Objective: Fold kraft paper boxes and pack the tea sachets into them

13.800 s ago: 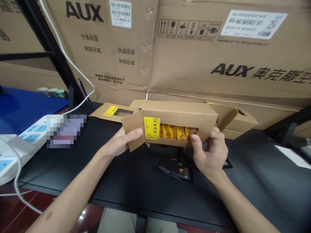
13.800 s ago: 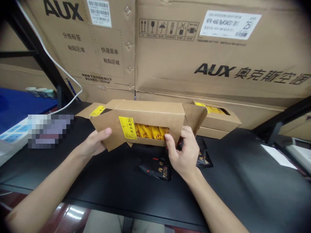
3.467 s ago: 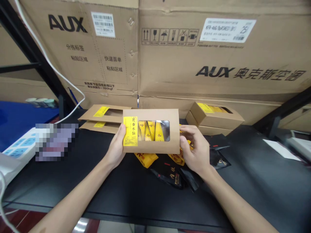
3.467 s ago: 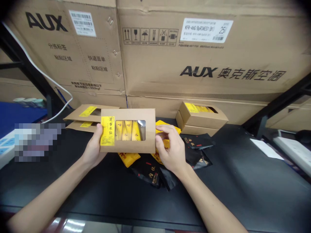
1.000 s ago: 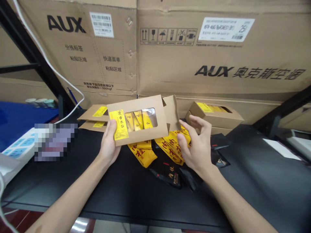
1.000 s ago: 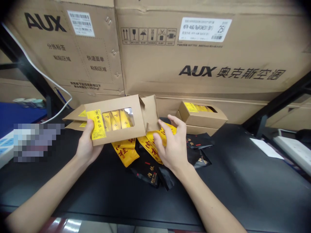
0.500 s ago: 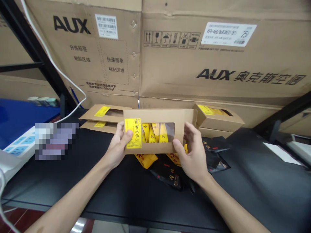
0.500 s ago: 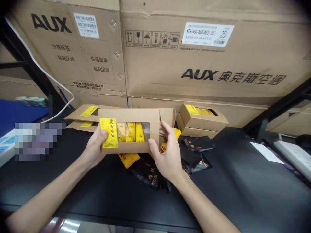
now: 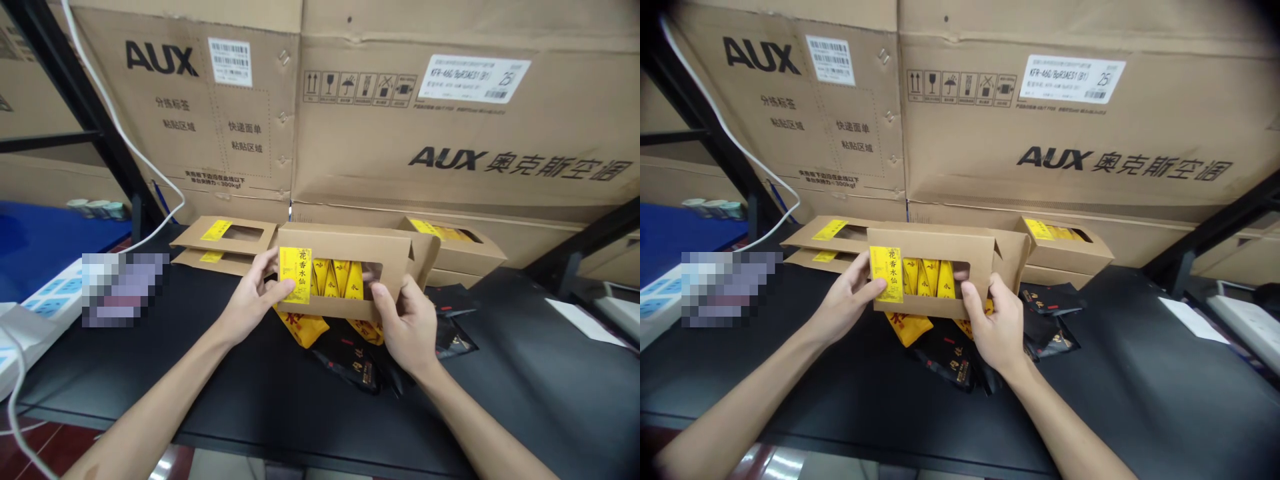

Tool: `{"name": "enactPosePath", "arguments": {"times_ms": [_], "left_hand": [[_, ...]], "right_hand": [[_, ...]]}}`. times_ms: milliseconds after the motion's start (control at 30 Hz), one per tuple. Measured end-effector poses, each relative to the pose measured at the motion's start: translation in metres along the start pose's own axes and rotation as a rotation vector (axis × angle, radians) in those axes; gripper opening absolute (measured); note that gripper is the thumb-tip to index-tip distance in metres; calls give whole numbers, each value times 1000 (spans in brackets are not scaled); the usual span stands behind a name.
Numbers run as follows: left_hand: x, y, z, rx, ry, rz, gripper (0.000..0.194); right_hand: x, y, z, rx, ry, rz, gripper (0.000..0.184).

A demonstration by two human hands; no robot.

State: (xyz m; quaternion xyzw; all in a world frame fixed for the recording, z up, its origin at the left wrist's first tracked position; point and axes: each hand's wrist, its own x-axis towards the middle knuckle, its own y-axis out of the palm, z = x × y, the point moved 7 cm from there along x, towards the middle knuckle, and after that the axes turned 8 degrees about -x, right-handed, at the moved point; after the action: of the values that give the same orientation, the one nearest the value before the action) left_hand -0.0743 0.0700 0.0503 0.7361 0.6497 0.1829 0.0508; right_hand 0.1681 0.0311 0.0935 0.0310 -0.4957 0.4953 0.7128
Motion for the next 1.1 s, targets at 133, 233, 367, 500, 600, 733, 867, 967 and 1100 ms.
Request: {"name": "enactPosePath", "arguments": {"times_ms": [133,233,367,500,600,733,867,967,1100], "left_hand": [[1,1,-1,19,-40,55,60],[1,2,-2,-18,-73,72,62],[-1,3,-2,-102,-132,71,74],[-3,4,-2,-145,-161,91,75],[-3,5,-4,-163,-153,97,72],[-3,7,-6,-197,-135,122,68],[-2,2,-2,-169,-165,52,71],[0,-5,1,-138,-177,-24,64],[3,-11,-1,-172,-151,-95,59]], "right_hand": [[0,-4,5,-40,-66,-6,12],[0,-6,8,-71,-112,-21,13],[-3,-10,11,-138,-166,-65,13],[-4,-8,14,-158,-194,-41,12],[-3,-7,14,-158,-192,-31,11],[-4,-7,12,-161,-191,-45,8],[-6,-9,10,-205,-178,-73,13],[-6,-10,10,-239,-172,-101,14],[-5,-10,10,-265,-179,-120,9]]}}
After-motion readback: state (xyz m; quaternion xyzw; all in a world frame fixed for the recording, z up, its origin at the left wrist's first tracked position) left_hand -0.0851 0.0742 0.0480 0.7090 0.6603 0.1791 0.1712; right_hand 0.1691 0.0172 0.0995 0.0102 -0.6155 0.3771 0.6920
